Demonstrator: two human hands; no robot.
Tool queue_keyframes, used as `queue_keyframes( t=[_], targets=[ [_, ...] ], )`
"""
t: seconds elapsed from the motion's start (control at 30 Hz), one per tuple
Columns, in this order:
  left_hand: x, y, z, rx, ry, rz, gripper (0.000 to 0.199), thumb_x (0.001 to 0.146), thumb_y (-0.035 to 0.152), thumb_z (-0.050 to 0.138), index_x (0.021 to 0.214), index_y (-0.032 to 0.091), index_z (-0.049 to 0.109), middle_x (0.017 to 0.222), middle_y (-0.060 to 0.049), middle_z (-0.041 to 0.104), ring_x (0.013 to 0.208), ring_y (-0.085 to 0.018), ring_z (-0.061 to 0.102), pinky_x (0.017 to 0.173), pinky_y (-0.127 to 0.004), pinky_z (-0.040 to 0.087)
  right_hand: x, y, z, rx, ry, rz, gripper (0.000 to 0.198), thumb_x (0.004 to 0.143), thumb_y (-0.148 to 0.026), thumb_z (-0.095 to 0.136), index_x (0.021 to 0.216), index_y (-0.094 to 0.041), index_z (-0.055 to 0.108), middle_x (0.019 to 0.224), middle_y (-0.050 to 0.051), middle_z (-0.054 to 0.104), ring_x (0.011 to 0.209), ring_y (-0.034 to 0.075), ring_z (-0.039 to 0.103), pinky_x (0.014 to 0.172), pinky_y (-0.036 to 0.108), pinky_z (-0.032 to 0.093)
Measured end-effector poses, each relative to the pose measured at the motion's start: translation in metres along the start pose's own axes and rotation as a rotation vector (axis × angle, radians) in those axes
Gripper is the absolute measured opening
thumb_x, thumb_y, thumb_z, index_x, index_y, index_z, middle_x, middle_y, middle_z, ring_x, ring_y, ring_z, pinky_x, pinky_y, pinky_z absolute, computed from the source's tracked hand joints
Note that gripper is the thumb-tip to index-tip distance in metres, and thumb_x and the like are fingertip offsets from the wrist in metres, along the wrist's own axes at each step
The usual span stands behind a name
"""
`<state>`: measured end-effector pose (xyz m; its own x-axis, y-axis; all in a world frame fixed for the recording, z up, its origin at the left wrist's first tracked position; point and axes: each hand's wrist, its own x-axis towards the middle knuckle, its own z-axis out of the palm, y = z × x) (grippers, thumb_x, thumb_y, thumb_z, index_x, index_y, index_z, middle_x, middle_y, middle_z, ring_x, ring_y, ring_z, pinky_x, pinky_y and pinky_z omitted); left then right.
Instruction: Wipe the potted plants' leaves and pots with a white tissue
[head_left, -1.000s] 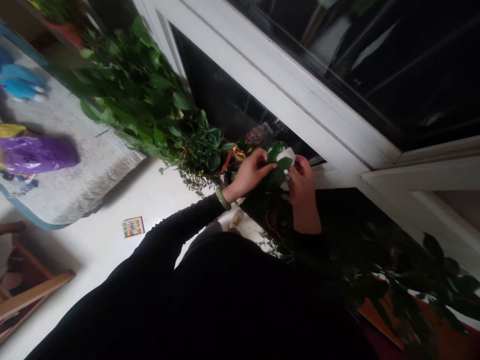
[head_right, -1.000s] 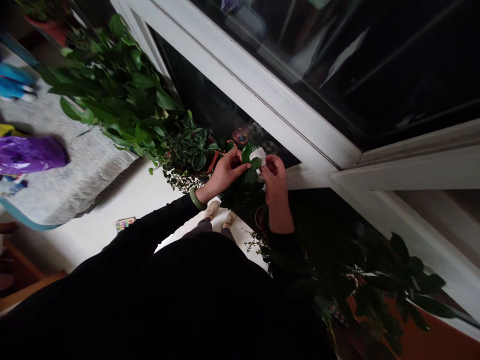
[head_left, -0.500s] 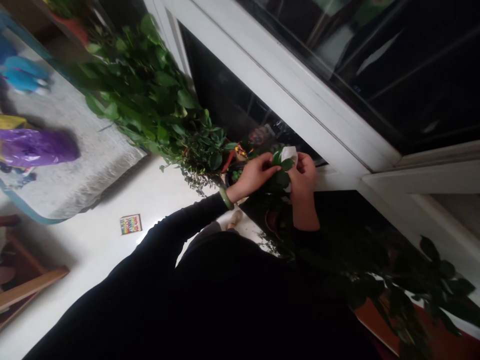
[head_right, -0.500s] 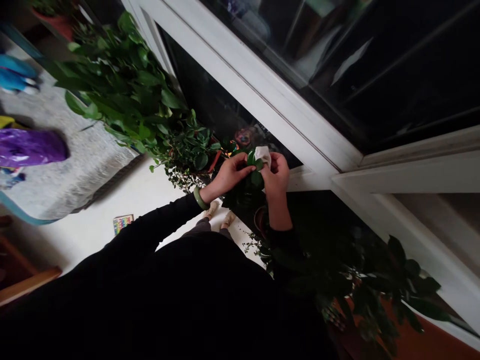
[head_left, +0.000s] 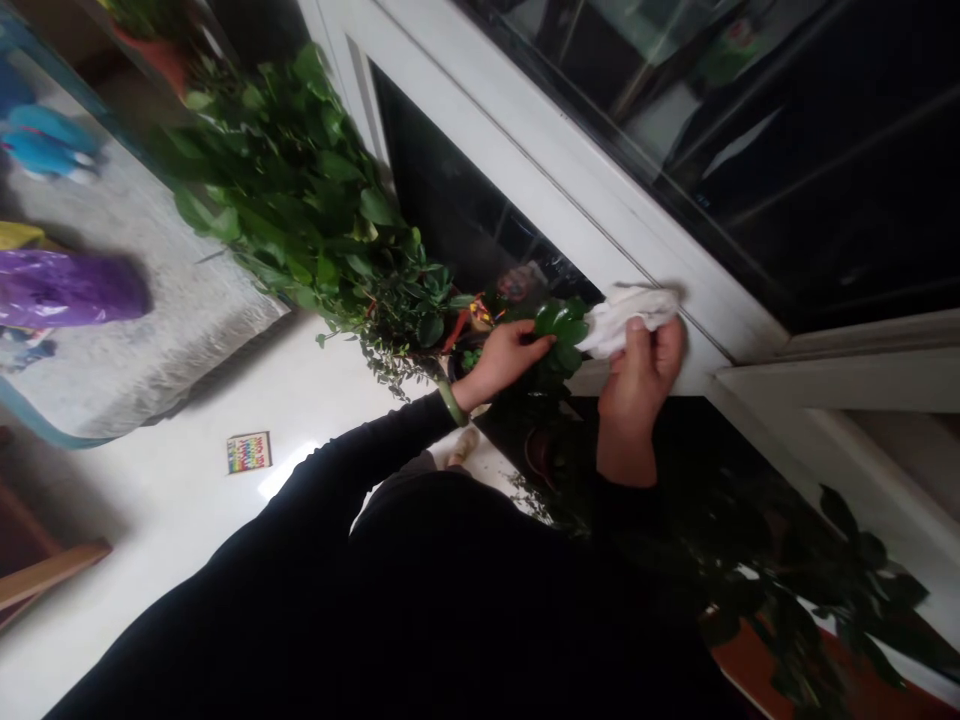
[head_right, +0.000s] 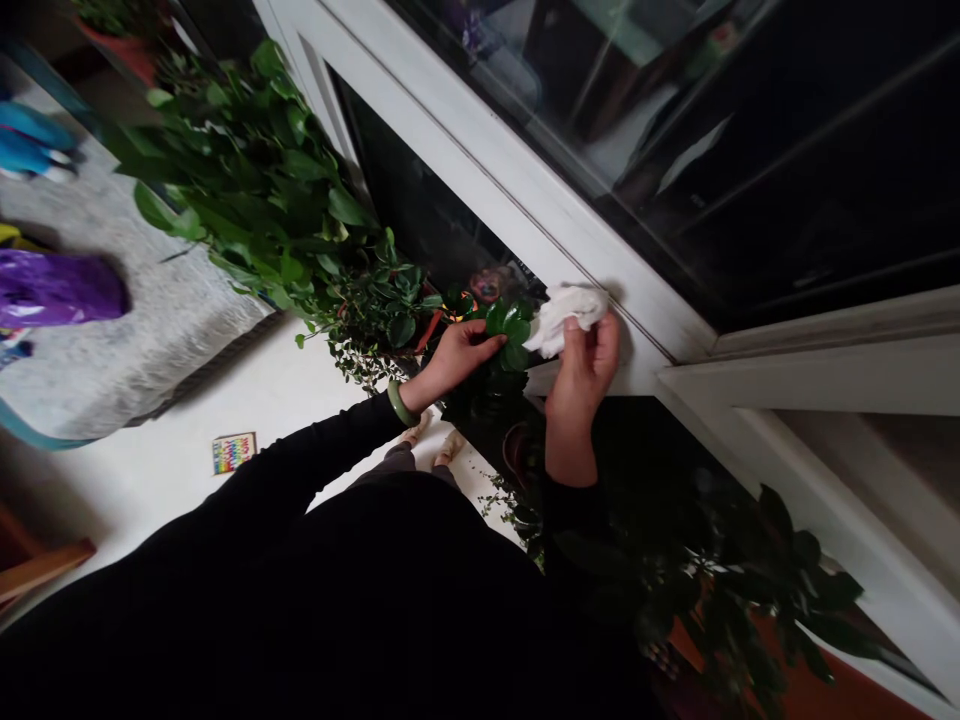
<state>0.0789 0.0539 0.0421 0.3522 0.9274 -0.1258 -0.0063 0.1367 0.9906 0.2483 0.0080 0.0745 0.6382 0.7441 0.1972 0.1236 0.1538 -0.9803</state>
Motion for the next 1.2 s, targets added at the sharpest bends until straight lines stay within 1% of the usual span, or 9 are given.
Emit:
queue_keyframes(
  t=[0.07, 0.13, 0.3, 0.37, 0.5, 0.63, 0.77, 1.03, 1.2],
  targets=[
    [0.0, 0.001, 0.002, 0.025, 0.032, -0.015, 0.014, 0.094, 0.027, 0.077, 0.089, 0.015, 0.081, 0.085, -0.002, 0.08, 0.075, -0.014, 0.068, 0.071, -0.024, 0.048, -0.007, -0.002, -0.009, -0.001, 0.028, 0.048, 0.044, 0.095, -0.059, 0.074, 0.128, -0.03, 0.072, 0.124, 0.006, 0.075, 0.109, 0.023, 0.077, 0.082, 0.035, 0.067],
    [0.0, 0.004, 0.003, 0.061, 0.05, -0.016, 0.013, 0.094, 0.027, 0.078, 0.089, 0.015, 0.082, 0.085, -0.002, 0.081, 0.075, -0.015, 0.068, 0.071, -0.025, 0.047, -0.013, -0.005, -0.014, -0.013, 0.013, 0.075, 0.047, 0.096, -0.061, 0.074, 0.131, -0.03, 0.072, 0.123, 0.006, 0.075, 0.107, 0.023, 0.078, 0.082, 0.036, 0.068],
    [-0.001, 0.015, 0.008, 0.22, 0.097, -0.009, 0.013, 0.094, 0.029, 0.081, 0.091, 0.016, 0.081, 0.086, -0.003, 0.079, 0.077, -0.017, 0.068, 0.073, -0.028, 0.045, -0.028, -0.013, -0.006, -0.115, -0.126, -0.021, 0.051, 0.09, -0.055, 0.083, 0.132, -0.028, 0.07, 0.136, 0.01, 0.076, 0.126, 0.028, 0.075, 0.112, 0.05, 0.065],
    [-0.001, 0.018, 0.011, 0.283, 0.107, -0.001, 0.014, 0.093, 0.029, 0.082, 0.088, 0.016, 0.08, 0.084, -0.003, 0.078, 0.077, -0.017, 0.066, 0.072, -0.029, 0.043, -0.031, -0.015, -0.001, -0.201, -0.162, -0.055, 0.059, 0.086, -0.052, 0.085, 0.136, -0.027, 0.068, 0.141, 0.011, 0.075, 0.129, 0.029, 0.074, 0.116, 0.053, 0.062],
    [-0.001, 0.018, 0.015, 0.329, 0.097, 0.012, 0.016, 0.094, 0.028, 0.082, 0.084, 0.017, 0.077, 0.085, -0.003, 0.077, 0.077, -0.017, 0.065, 0.072, -0.029, 0.042, -0.03, -0.014, 0.003, -0.464, -0.185, -0.046, 0.053, 0.084, -0.048, 0.082, 0.13, -0.024, 0.068, 0.126, 0.009, 0.079, 0.109, 0.027, 0.075, 0.108, 0.052, 0.063],
    [-0.002, 0.013, 0.016, 0.315, 0.098, 0.026, 0.019, 0.093, 0.03, 0.082, 0.081, 0.018, 0.075, 0.084, -0.003, 0.076, 0.076, -0.017, 0.063, 0.07, -0.028, 0.042, -0.022, -0.011, 0.003, -0.598, -0.134, -0.069, 0.042, 0.078, -0.045, 0.085, 0.112, -0.024, 0.072, 0.106, 0.006, 0.08, 0.093, 0.025, 0.071, 0.096, 0.048, 0.064],
    [-0.002, 0.008, 0.014, 0.26, 0.064, 0.03, 0.016, 0.095, 0.032, 0.08, 0.088, 0.017, 0.079, 0.085, -0.003, 0.079, 0.076, -0.017, 0.066, 0.071, -0.028, 0.047, -0.016, -0.008, 0.004, -0.557, -0.074, -0.062, 0.033, 0.077, -0.046, 0.085, 0.098, -0.023, 0.074, 0.09, 0.002, 0.077, 0.081, 0.021, 0.067, 0.089, 0.044, 0.064],
    [-0.003, 0.007, 0.014, 0.187, 0.031, 0.02, 0.015, 0.095, 0.03, 0.079, 0.098, 0.017, 0.084, 0.095, -0.006, 0.085, 0.083, -0.02, 0.074, 0.075, -0.028, 0.052, -0.009, -0.002, 0.001, -0.404, 0.061, -0.058, 0.037, 0.078, -0.052, 0.088, 0.098, -0.023, 0.074, 0.091, 0.003, 0.078, 0.083, 0.022, 0.074, 0.084, 0.043, 0.068],
    [-0.003, 0.01, 0.014, 0.197, 0.042, -0.005, 0.014, 0.095, 0.03, 0.08, 0.097, 0.016, 0.084, 0.097, -0.007, 0.085, 0.086, -0.022, 0.075, 0.077, -0.029, 0.052, -0.003, -0.003, -0.005, -0.385, 0.158, -0.111, 0.042, 0.082, -0.059, 0.087, 0.099, -0.024, 0.073, 0.093, 0.003, 0.076, 0.093, 0.025, 0.077, 0.09, 0.046, 0.07]
  ],
)
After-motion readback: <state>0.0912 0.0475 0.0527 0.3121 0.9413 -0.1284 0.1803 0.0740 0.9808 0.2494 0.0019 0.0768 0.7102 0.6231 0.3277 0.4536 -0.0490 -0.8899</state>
